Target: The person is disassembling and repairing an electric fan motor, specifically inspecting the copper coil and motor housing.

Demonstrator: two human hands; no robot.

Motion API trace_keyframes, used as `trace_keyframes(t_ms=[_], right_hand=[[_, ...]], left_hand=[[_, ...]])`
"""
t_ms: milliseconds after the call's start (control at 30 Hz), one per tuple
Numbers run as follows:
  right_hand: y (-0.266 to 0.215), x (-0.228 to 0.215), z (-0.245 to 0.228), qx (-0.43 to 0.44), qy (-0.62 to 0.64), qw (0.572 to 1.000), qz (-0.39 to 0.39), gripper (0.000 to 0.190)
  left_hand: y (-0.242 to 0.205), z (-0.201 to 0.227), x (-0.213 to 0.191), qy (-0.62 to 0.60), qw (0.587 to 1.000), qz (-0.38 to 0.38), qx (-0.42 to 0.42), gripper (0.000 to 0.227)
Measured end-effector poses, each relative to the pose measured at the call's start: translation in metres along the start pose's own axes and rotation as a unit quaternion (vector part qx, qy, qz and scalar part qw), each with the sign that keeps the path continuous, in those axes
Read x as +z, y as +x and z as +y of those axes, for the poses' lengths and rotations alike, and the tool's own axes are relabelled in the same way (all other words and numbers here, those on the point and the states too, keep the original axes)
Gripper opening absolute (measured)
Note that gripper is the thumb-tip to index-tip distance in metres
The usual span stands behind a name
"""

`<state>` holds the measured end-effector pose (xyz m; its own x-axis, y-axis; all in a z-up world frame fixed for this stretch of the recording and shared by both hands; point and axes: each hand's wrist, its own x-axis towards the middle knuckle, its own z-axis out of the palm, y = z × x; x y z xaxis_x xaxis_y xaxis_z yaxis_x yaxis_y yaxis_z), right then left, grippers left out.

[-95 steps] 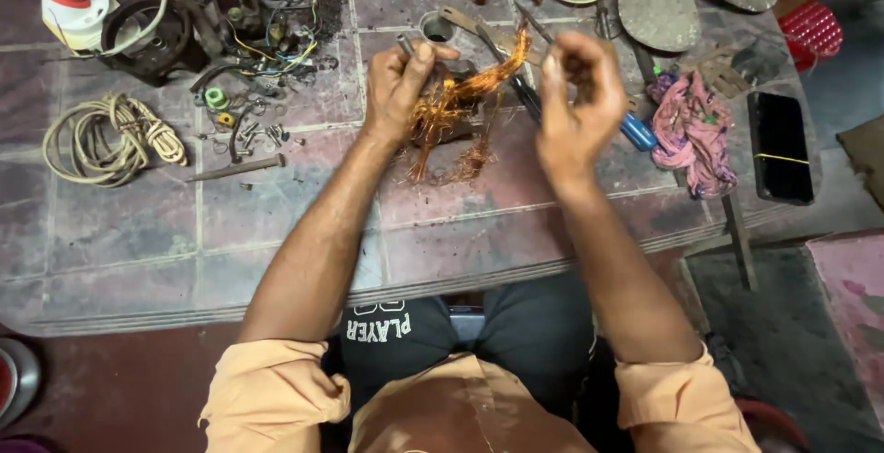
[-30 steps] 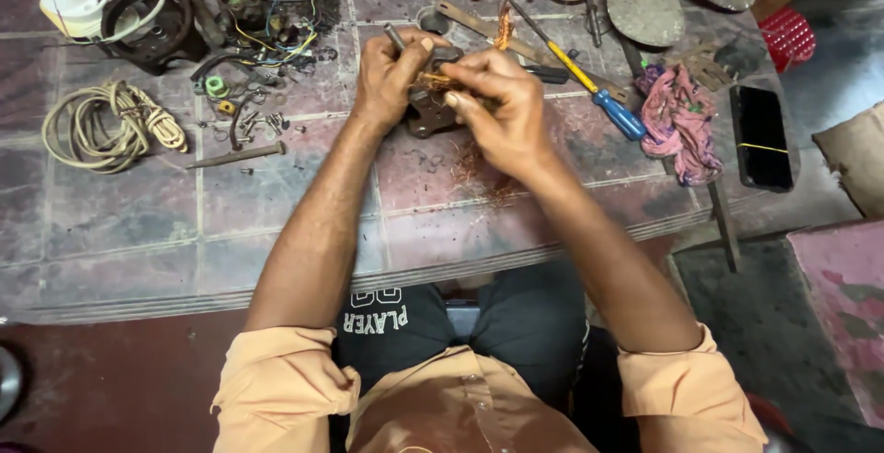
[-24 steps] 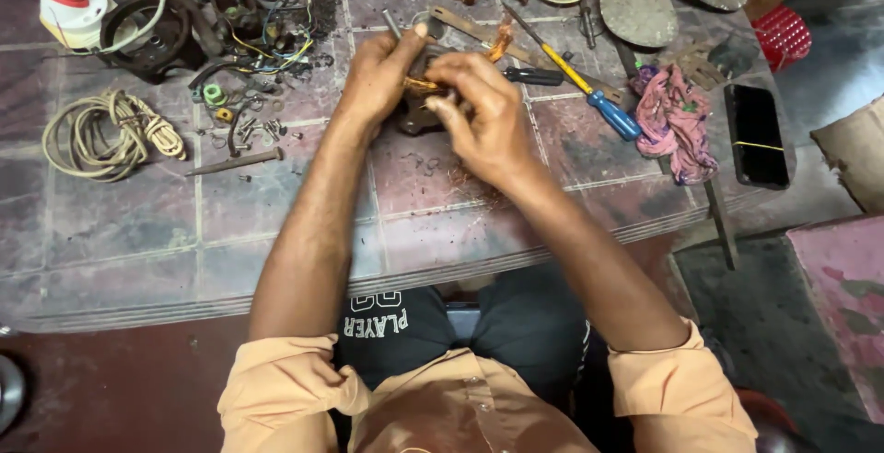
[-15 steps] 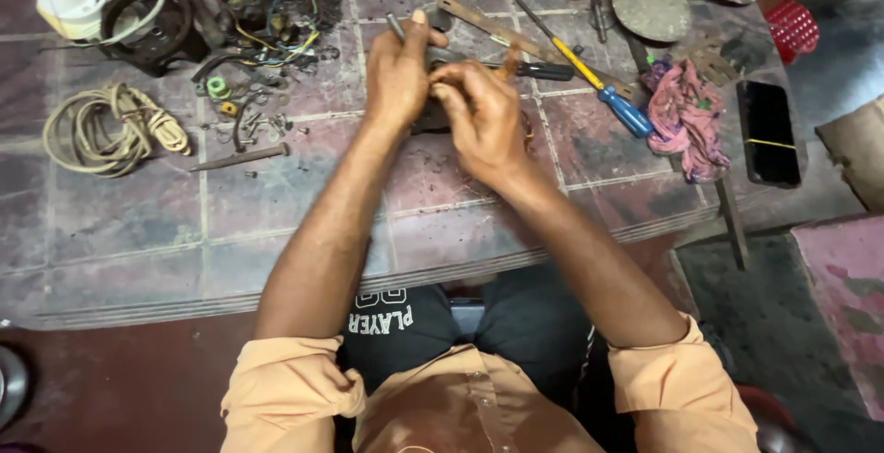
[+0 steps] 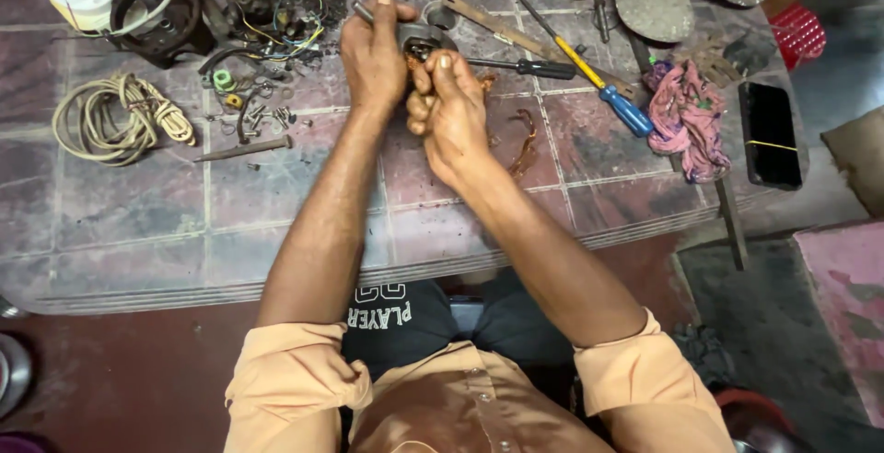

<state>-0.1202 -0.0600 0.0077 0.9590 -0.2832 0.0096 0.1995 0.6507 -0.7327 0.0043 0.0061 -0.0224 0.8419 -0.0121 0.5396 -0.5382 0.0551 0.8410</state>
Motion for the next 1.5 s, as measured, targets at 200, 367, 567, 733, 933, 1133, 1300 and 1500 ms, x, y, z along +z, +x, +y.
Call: trace_keyframes(t_ms=[200, 367, 567, 733, 933, 1133, 1300, 1500], right_hand=[[0.018, -0.021, 0.005, 0.022, 0.081, 0.996, 0.029, 0.018], [0.014, -0.033, 0.003, 0.034, 0.165, 0.986, 0.013, 0.018], [0.007, -0.039, -0.002, 0.026, 0.152, 0.988, 0.021, 0.018], [-0.003, -0.047, -0.005, 0.038, 0.181, 0.982, 0.033, 0.023], [-0.095, -0.043, -0.005, 0.063, 0.107, 0.991, 0.044, 0.036], [-0.038, -0.087, -0.046, -0.044, -0.167, 0.983, -0.063, 0.022], [-0.042, -0.093, -0.076, 0.086, -0.108, 0.990, -0.041, 0.017], [-0.054, -0.109, -0.098, 0.056, -0.228, 0.969, -0.073, 0.019]], left_hand=[[0.007, 0.017, 0.018, 0.138, 0.989, 0.014, 0.051, 0.033], [0.009, -0.005, 0.035, 0.139, 0.977, 0.065, 0.148, 0.028], [0.006, -0.002, 0.039, 0.147, 0.974, 0.068, 0.160, 0.028], [0.006, -0.034, 0.050, 0.172, 0.950, 0.106, 0.238, 0.030], [0.056, -0.093, 0.024, 0.191, 0.944, 0.256, -0.087, 0.042], [0.016, -0.036, 0.004, 0.119, 0.985, 0.104, 0.065, 0.039], [0.008, -0.048, -0.006, 0.049, 0.992, 0.112, -0.024, 0.038], [0.008, -0.070, -0.022, -0.074, 0.985, 0.102, -0.114, 0.035]])
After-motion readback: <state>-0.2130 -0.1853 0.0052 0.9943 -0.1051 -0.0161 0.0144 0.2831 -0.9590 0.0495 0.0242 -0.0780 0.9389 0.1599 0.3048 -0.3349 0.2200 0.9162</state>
